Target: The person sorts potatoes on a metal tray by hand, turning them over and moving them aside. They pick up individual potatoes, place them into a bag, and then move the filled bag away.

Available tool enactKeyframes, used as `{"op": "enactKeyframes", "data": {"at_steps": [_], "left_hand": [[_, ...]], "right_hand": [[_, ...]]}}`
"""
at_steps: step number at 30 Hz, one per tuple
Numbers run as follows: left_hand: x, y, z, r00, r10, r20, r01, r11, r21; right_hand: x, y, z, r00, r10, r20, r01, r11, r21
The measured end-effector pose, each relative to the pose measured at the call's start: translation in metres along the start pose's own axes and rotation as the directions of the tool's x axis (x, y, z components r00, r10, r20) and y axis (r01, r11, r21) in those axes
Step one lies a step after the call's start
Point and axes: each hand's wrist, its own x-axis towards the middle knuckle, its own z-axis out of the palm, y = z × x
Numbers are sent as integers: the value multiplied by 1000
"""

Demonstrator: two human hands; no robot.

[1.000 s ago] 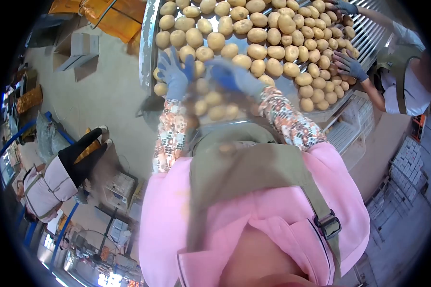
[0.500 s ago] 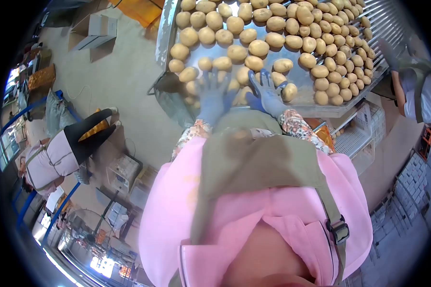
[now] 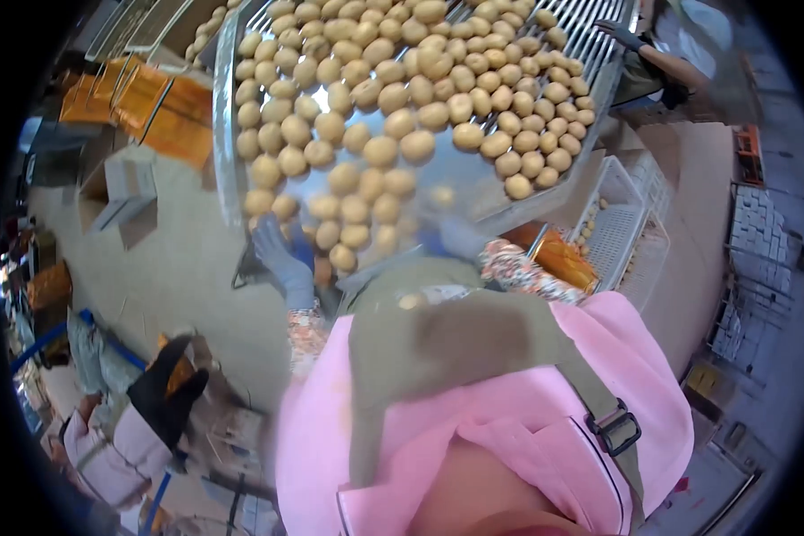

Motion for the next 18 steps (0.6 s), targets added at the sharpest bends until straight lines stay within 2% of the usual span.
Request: {"op": "enactKeyframes", "data": {"at_steps": [1,2,3,4,5,6,7,8,9,10,11,12,13,14,15,16,17,18], "left_hand": [[16,7,12,1000,-23,13,23,1000,-7],[31,14,21,999,-46,29,46,999,-12],[42,24,32,999,-6,37,8,998,-58],[48,33,40,990,-91,107,124,924,-363],[53,50,46,934,-156,321,164,986,4],[57,62,57,832,-290,473,110,922,372],[44,58,71,954,-92,286,26,973,228],[40,62,74,946,-104,307,23,966,257],[35,68,73,948,-104,302,24,966,259],[32,74,72,949,-105,299,24,965,263],[34,78,63,910,-136,391,47,972,228],[35,79,54,858,-162,487,71,977,200],[36,78,52,858,-154,490,63,978,198],[35,75,52,840,-167,517,75,978,195],[34,73,51,818,-178,547,83,978,194],[35,73,49,796,-189,576,92,977,193],[35,76,45,871,-86,484,-49,964,260],[41,79,45,870,-80,487,-55,965,258]], "right_hand": [[6,-16,13,963,-270,26,253,858,-448],[14,-29,26,867,-469,167,407,475,-780],[40,-18,39,784,-566,254,585,539,-606],[61,-6,44,679,-666,310,730,563,-389],[60,-38,29,660,-589,466,729,651,-211],[56,-77,16,725,-580,371,650,755,-90],[33,-110,0,894,-417,163,410,909,74],[1,-147,-22,985,-174,-2,167,942,291],[10,-156,-56,959,-238,-151,190,942,-277],[66,-111,-79,943,-139,-303,285,806,518],[57,-135,-101,929,-12,-370,307,586,750],[71,-128,-136,857,-72,-510,397,723,565],[99,-109,-174,840,28,-542,437,560,704],[108,-99,-177,833,28,-552,446,555,702],[114,-92,-180,747,-45,-663,332,889,314],[120,-87,-183,678,-170,-716,95,985,-144],[127,-83,-185,648,-310,-696,-197,814,-547],[139,-76,-187,665,-427,-612,-454,419,-786]]}}
